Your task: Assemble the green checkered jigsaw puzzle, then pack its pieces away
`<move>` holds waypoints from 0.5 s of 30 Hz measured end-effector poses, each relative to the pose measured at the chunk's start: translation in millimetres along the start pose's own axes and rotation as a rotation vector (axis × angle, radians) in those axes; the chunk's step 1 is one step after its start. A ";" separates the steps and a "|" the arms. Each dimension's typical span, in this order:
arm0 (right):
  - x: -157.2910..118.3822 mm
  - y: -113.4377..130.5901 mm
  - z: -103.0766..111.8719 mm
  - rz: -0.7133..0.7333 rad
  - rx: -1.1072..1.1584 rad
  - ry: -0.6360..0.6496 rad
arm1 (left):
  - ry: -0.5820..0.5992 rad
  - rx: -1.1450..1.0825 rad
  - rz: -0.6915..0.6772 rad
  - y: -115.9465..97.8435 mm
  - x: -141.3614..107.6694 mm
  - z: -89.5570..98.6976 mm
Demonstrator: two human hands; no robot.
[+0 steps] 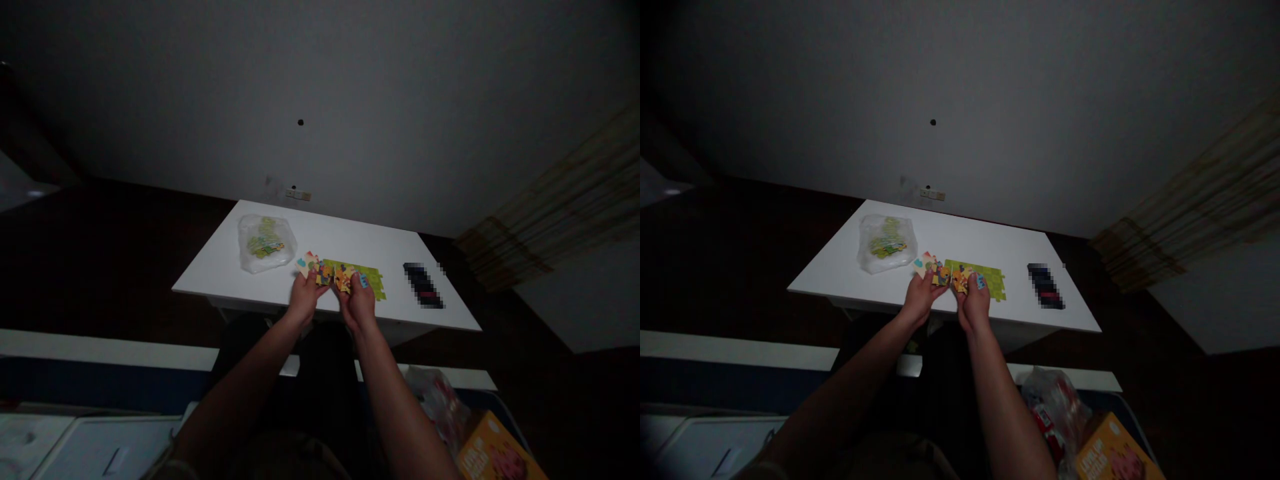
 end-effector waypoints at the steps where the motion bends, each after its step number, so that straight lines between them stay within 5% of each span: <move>1: -0.5 -0.4 -0.5 -0.026 0.033 -0.024 | -0.027 -0.011 0.006 -1.0 0.2 0.8; 7: -24.7 -4.3 -17.2 -0.327 0.324 -0.191 | -0.081 -0.137 0.115 -1.2 -7.1 -5.7; 15: -32.3 13.8 -40.3 -0.465 0.452 -0.117 | 0.062 -0.299 0.189 -5.1 -13.7 -7.0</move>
Point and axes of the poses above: each hand's wrist, its own x-axis towards the middle knuckle, its own z-axis out of the back of the hand, y = z × x, the point moved 7 cm from there along x, towards the middle knuckle, and after that the axes turned 13 degrees about -y, right-handed, at the moved point
